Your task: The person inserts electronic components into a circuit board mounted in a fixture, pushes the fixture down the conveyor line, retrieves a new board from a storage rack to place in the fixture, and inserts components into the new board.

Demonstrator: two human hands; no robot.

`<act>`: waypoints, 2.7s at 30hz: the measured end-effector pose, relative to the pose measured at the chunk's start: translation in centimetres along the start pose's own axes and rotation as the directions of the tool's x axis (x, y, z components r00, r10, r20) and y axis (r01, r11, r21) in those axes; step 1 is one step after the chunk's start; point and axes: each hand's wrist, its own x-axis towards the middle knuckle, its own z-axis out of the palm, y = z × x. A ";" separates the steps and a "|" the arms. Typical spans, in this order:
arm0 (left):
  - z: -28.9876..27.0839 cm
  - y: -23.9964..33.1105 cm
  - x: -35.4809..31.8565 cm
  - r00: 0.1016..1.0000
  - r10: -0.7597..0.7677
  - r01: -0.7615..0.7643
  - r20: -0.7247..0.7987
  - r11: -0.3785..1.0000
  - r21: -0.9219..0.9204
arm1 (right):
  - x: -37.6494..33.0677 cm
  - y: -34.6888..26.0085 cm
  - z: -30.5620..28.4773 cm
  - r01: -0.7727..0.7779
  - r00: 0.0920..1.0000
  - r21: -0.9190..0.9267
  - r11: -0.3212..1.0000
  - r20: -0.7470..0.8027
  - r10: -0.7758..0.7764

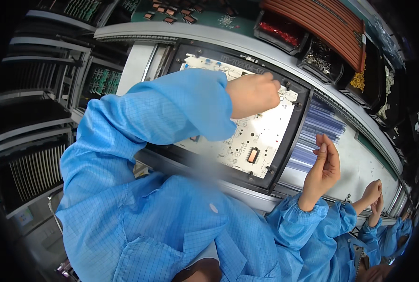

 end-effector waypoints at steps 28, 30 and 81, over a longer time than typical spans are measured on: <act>-4.5 2.8 -13.0 0.757 -0.182 0.389 0.627 -0.646 -0.657 | -7.0 -6.0 10.2 -0.025 0.874 0.322 0.947 0.467 -0.136; -4.1 2.8 -13.6 0.786 -0.169 0.361 0.594 -0.655 -0.664 | -7.2 -6.0 10.5 -0.038 0.869 0.327 0.944 0.477 -0.131; -1.2 -5.2 -11.1 0.876 -0.482 0.403 -0.025 0.759 -0.512 | -6.2 -7.0 6.5 -0.202 0.909 0.296 0.934 0.412 0.066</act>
